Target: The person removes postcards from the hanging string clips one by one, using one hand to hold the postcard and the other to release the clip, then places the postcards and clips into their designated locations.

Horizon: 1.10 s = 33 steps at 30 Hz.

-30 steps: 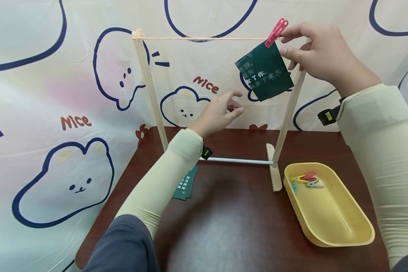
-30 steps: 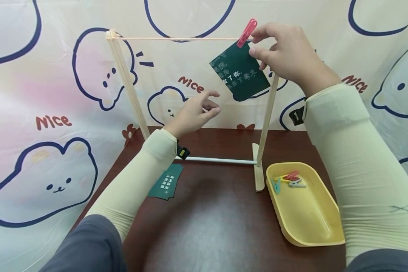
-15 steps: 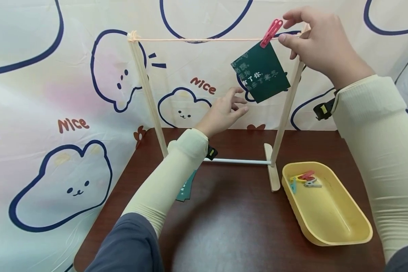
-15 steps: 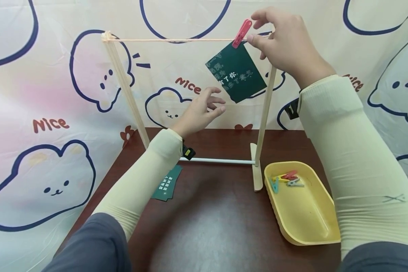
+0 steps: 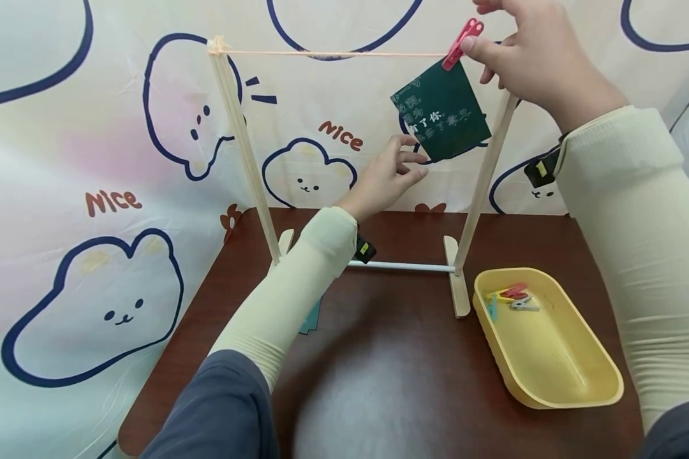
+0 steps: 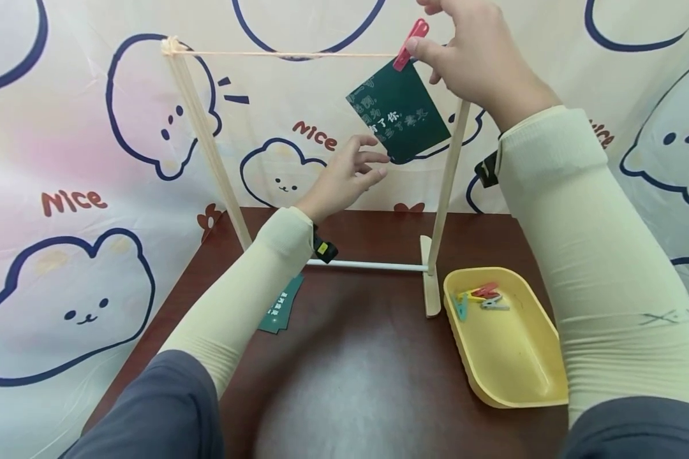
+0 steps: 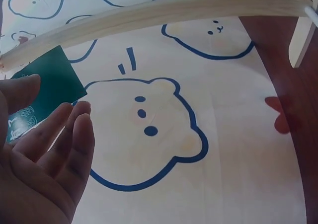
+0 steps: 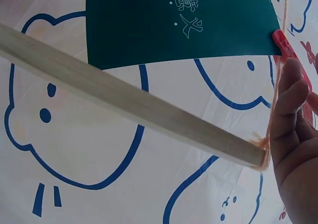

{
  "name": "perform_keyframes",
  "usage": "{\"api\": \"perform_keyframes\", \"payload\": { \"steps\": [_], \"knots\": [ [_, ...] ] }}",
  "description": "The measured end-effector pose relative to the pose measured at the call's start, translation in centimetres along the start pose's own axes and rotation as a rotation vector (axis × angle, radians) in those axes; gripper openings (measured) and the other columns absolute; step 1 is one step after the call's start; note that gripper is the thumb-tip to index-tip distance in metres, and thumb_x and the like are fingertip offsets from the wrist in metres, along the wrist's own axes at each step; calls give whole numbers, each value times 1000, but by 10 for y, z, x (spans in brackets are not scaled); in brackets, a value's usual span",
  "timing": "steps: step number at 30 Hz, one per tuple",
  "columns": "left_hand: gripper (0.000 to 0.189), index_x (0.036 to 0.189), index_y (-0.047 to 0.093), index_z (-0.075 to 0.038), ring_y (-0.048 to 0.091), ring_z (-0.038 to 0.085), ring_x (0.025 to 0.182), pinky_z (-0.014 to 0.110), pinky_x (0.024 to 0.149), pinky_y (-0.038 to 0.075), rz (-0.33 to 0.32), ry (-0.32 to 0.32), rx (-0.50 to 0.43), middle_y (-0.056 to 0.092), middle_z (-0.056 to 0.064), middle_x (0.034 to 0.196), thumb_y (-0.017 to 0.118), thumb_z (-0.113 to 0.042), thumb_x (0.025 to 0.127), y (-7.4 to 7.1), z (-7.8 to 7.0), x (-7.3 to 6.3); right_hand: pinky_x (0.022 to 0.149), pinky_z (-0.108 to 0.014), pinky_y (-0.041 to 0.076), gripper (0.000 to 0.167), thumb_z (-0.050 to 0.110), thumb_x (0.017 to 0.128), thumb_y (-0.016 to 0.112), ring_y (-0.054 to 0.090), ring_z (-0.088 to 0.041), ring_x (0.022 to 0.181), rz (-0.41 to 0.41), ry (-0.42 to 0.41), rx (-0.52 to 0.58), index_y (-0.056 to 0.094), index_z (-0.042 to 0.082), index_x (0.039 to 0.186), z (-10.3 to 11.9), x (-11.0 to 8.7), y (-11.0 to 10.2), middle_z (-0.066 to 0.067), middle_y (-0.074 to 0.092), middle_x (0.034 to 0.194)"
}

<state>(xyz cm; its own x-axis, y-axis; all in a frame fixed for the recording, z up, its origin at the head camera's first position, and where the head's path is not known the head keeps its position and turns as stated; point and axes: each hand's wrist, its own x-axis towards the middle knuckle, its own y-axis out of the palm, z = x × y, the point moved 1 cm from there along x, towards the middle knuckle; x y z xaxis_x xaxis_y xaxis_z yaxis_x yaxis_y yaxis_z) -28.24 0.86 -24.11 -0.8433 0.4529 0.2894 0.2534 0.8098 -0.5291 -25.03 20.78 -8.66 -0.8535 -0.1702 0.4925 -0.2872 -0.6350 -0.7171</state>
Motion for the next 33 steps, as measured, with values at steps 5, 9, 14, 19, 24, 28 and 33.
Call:
{"api": "perform_keyframes", "payload": {
  "steps": [5, 9, 14, 19, 24, 28, 33],
  "knots": [
    [54, 140, 30, -16, 65, 14, 89, 24, 83, 50, 47, -44, -80, 61, -2, 125, 61, -29, 97, 5, -8, 4, 63, -10, 44, 60, 46, 95, 55, 58, -6, 66, 24, 35, -17, 35, 33, 150, 3, 2, -1, -2, 42, 148],
    [49, 135, 32, -15, 65, 17, 86, 26, 79, 52, 62, -59, -100, 63, 0, 121, 61, -28, 97, 11, -12, 6, 62, -11, 44, 59, 46, 96, 53, 57, -9, 66, 32, 43, -28, 35, 32, 150, 6, 2, 0, 7, 34, 154],
    [44, 128, 36, -14, 62, 24, 81, 28, 70, 51, 40, -43, -51, 63, 2, 110, 61, -30, 97, 14, -13, 9, 55, -14, 43, 57, 48, 97, 48, 56, -13, 65, 46, 42, -47, 32, 35, 151, 8, 3, 1, 0, 38, 150],
    [44, 131, 38, -16, 61, 22, 83, 27, 69, 52, 34, -37, -8, 59, 1, 110, 60, -32, 97, 17, -12, 9, 51, -16, 42, 58, 49, 100, 39, 56, -16, 65, 70, 69, -65, 27, 32, 154, 6, 4, 3, -5, 40, 147],
    [54, 145, 28, -24, 60, 22, 76, 30, 65, 50, 37, -19, -34, 57, 0, 114, 56, -31, 99, 20, -10, 8, 52, -16, 43, 54, 49, 101, 34, 52, -20, 67, 75, 78, -58, 38, 25, 149, 4, 4, 5, -5, 51, 126],
    [52, 146, 27, -22, 58, 25, 70, 31, 61, 48, 41, -2, -94, 63, -1, 111, 53, -27, 101, 22, -10, 7, 51, -16, 42, 51, 48, 101, 33, 52, -20, 66, 63, 71, -34, 47, 21, 143, 4, 3, 7, -5, 49, 108],
    [36, 133, 35, -16, 57, 26, 69, 30, 60, 45, 31, 15, -102, 67, 0, 101, 50, -23, 102, 22, -11, 6, 52, -14, 42, 50, 47, 101, 36, 52, -18, 63, 36, 68, 10, 48, 22, 142, 5, 3, 10, -6, 48, 119]
  ]
}}
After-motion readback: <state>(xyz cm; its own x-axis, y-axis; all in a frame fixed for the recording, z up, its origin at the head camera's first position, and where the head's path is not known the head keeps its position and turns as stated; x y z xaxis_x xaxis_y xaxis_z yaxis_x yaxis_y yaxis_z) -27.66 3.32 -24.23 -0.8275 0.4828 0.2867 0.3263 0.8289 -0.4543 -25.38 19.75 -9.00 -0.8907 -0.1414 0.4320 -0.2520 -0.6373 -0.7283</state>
